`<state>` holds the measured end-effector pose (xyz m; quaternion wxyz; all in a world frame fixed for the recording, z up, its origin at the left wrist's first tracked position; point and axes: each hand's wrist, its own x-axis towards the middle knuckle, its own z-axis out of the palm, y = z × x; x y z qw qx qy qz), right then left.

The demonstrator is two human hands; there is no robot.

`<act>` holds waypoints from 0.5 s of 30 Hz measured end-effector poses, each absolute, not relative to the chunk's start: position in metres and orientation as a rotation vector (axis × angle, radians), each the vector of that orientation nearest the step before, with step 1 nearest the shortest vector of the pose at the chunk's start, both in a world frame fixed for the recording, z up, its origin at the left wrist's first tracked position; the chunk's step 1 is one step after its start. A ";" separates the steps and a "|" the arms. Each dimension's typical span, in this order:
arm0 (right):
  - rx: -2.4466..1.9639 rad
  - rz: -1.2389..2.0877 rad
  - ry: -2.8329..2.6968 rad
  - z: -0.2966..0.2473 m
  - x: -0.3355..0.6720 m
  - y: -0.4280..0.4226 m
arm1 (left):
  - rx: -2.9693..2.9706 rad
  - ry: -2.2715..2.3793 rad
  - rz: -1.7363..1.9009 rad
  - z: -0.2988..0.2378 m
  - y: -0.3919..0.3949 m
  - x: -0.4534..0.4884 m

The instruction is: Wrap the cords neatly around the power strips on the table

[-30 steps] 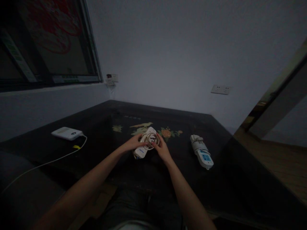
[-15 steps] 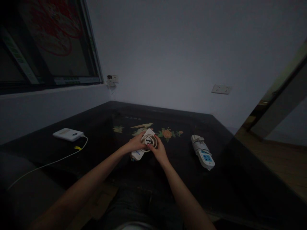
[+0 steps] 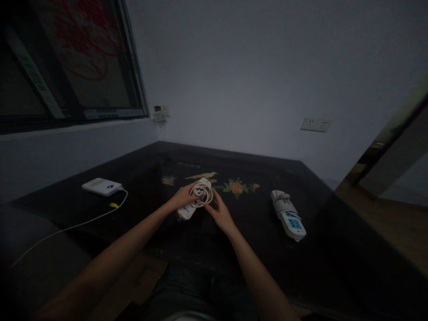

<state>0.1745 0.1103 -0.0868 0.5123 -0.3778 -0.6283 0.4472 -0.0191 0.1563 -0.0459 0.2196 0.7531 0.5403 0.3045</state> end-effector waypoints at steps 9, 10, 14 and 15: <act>-1.101 0.953 -1.690 -0.083 0.185 0.108 | 1.724 1.699 1.085 -0.051 0.222 -0.079; -1.100 0.951 -1.714 -0.081 0.185 0.106 | 1.704 1.725 1.096 -0.051 0.227 -0.084; -1.127 0.932 -1.756 -0.077 0.183 0.102 | 1.667 1.780 1.049 -0.047 0.239 -0.099; -1.136 0.927 -1.759 -0.076 0.183 0.102 | 1.679 1.769 1.020 -0.046 0.241 -0.101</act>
